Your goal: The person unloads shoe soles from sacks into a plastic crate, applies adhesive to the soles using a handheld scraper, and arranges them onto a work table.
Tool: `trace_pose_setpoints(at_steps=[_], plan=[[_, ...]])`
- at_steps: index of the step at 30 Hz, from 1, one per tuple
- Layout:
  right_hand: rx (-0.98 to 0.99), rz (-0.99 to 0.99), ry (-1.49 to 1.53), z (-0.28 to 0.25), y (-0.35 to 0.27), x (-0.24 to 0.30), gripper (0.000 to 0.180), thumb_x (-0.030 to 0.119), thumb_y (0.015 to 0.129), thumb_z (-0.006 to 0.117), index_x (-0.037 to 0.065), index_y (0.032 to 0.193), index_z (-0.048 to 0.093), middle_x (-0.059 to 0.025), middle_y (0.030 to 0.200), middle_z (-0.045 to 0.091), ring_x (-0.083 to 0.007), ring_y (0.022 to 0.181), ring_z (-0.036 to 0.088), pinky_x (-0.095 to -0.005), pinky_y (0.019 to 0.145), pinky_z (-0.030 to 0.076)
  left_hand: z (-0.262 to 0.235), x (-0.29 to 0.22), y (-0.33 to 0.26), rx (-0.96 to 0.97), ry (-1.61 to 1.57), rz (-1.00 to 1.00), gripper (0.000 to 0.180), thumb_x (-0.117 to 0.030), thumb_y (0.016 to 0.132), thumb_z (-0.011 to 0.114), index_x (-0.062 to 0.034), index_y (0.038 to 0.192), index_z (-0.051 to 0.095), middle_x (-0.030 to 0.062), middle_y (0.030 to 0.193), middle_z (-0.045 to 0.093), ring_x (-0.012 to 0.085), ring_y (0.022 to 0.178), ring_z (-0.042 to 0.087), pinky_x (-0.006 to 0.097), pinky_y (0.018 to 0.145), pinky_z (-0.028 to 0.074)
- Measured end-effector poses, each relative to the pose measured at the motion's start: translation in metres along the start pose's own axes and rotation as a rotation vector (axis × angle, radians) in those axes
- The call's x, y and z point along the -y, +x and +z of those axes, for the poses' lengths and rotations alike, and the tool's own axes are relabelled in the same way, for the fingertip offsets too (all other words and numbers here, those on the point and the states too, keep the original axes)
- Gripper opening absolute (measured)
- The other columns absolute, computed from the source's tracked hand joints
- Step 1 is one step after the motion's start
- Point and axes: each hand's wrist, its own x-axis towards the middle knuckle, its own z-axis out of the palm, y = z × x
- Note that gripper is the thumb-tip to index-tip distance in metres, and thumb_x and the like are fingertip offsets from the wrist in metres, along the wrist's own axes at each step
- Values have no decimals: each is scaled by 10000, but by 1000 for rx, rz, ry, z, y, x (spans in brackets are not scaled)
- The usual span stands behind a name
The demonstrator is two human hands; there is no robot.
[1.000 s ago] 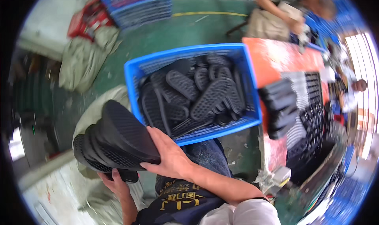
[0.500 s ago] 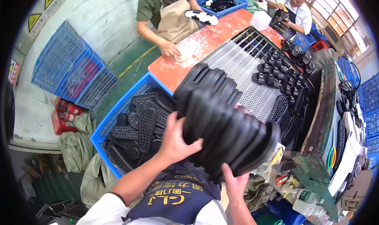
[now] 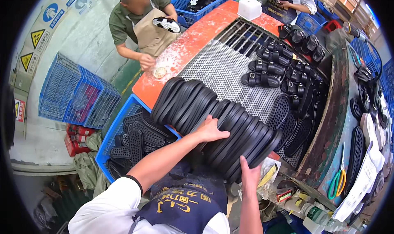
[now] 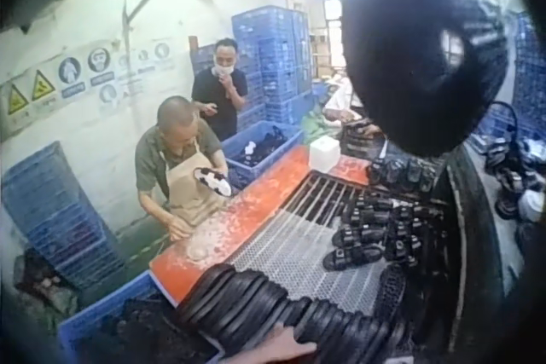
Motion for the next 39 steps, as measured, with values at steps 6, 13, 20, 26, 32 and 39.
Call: trace_pose_setpoints(at_steps=[6,13,20,26,32,39], plan=[[103,254,303,-7,80,-85,765,345,991,723,-55,1548,384,-183,1503,532,-282,1330,566,-406,1114,470,32,-10,34,-24,327,-1,976,-698,726,767,110,1264,658,386,1393,522,490,1323,495,478,1117,457],[-7,216,109,-1,75,-95,805,415,1005,685,-79,1549,356,-237,1523,507,-335,1348,556,-434,1140,431,59,8,-19,-449,420,275,839,-393,904,724,86,1511,398,403,1506,322,557,1413,332,597,1185,315],[-107,-14,-687,37,40,-72,1252,587,907,718,-205,1569,10,-439,1644,77,-528,1569,81,-515,1298,76,57,64,-52,-345,423,344,951,-459,965,672,126,1576,238,363,1626,239,524,1530,204,586,1246,212],[-129,-64,-746,31,47,-92,1357,565,845,808,-252,1530,-32,-486,1592,137,-575,1511,204,-538,1266,195,13,95,-53,-735,161,398,806,-356,962,676,96,1535,335,315,1572,348,495,1460,327,554,1231,260],[-170,-54,-711,36,43,-82,1328,522,852,821,-243,1538,-21,-477,1600,130,-559,1528,182,-509,1280,171,-100,200,9,-1121,110,19,775,-341,932,726,121,1467,407,361,1396,524,505,1311,496,540,1140,390],[-206,-76,-854,43,46,-84,1349,549,838,817,-211,1562,-29,-456,1620,132,-541,1545,166,-510,1286,155,-151,254,50,-451,-179,-45,775,-504,938,690,7,1484,486,290,1353,642,429,1279,610,484,1105,465]])
